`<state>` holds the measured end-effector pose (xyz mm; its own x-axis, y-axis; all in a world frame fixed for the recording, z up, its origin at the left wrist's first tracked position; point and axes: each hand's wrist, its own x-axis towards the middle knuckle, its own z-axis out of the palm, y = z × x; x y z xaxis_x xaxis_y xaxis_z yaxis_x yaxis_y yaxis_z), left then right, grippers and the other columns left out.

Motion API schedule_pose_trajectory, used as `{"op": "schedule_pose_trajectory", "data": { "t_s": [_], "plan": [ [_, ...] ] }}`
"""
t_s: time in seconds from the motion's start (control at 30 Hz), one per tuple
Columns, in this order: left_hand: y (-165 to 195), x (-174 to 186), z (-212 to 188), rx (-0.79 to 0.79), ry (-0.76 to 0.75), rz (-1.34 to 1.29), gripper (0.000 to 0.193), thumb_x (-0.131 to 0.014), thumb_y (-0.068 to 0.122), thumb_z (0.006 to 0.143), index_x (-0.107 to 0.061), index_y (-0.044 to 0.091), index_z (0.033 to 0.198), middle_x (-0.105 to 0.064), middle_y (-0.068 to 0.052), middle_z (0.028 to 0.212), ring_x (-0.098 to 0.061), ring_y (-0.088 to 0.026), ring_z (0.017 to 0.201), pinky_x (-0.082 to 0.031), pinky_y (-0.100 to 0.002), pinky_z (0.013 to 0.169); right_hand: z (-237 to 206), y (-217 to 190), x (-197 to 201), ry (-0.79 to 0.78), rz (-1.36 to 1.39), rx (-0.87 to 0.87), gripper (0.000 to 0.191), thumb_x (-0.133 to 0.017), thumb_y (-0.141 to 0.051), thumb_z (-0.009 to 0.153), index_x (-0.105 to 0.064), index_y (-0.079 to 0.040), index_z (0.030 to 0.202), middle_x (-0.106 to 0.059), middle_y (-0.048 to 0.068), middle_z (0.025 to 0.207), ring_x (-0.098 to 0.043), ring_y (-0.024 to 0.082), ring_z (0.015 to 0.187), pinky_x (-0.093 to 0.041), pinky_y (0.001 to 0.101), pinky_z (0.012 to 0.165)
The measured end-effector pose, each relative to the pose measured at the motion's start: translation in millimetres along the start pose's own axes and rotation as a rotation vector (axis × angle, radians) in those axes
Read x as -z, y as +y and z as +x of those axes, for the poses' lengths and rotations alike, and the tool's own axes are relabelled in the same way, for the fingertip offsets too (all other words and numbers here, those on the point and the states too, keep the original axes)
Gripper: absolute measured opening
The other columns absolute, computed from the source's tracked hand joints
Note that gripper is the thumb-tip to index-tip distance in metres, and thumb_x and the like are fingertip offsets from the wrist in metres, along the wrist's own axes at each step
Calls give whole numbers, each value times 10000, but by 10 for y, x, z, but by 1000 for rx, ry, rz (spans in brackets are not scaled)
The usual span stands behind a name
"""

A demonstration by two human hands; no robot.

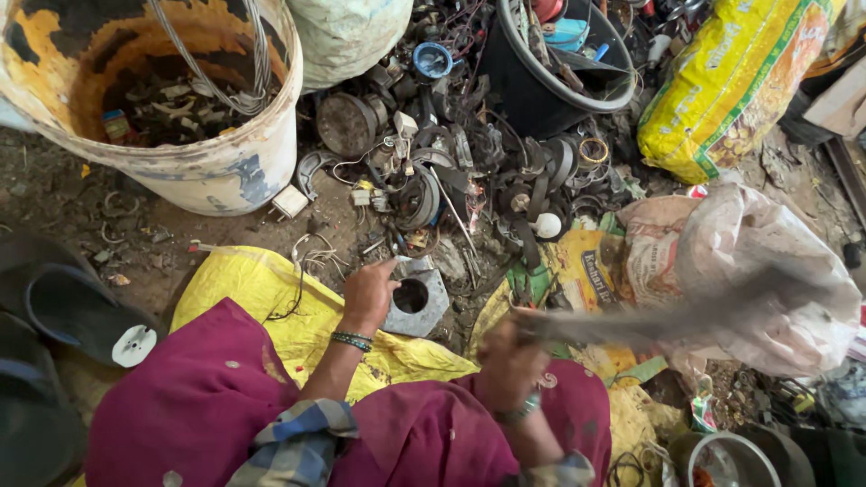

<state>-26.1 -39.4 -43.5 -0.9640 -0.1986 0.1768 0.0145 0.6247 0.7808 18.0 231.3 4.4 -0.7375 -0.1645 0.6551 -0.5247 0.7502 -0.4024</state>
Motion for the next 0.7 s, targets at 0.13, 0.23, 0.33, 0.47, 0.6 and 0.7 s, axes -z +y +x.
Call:
{"op": "schedule_pose_trajectory", "data": {
  "t_s": [0.13,0.23,0.33,0.47,0.6,0.7],
  "plan": [
    [17,37,-13,-24,5,1,399,-804,161,785,-725,84,1168,-732,-186,1019,-684,-409,966,-547,-496,810,-441,376,-488,-727,-496,-13,299,-561,-139,991,-480,13,1235,-599,158,783,-605,249,545,-520,446,449],
    [24,70,-25,-18,20,38,415,-805,157,771,-728,82,1171,-728,-191,1014,-685,-410,957,-548,-497,807,-342,327,-253,-658,-260,-337,310,-555,-157,985,-481,-16,1251,-600,117,721,-581,214,505,-499,405,415],
    [35,61,-47,-45,4,-5,387,-786,123,795,-722,68,1172,-732,-186,1036,-688,-404,985,-554,-490,823,29,-15,237,-476,25,-557,323,-549,-175,980,-481,-45,1268,-600,76,659,-557,178,465,-478,365,380],
    [42,27,-38,-65,52,-7,410,-797,121,768,-721,69,1167,-729,-189,1051,-689,-406,979,-556,-487,818,507,-225,541,-97,422,-319,218,-482,-176,1042,-459,-40,1211,-570,1,667,-505,88,430,-449,261,351],
    [59,48,-18,-37,29,12,411,-798,133,761,-721,72,1160,-723,-187,1023,-685,-414,936,-552,-497,791,273,82,104,93,-521,314,97,-521,-129,1046,-513,-71,1123,-571,19,692,-495,108,466,-435,265,367],
    [87,81,-20,-42,19,-1,340,-761,111,783,-725,71,1119,-726,-179,1001,-684,-411,942,-550,-499,797,-347,193,-352,-522,-65,-230,202,-583,-216,1022,-495,-49,1091,-620,77,712,-594,223,527,-487,374,437]
  ]
}}
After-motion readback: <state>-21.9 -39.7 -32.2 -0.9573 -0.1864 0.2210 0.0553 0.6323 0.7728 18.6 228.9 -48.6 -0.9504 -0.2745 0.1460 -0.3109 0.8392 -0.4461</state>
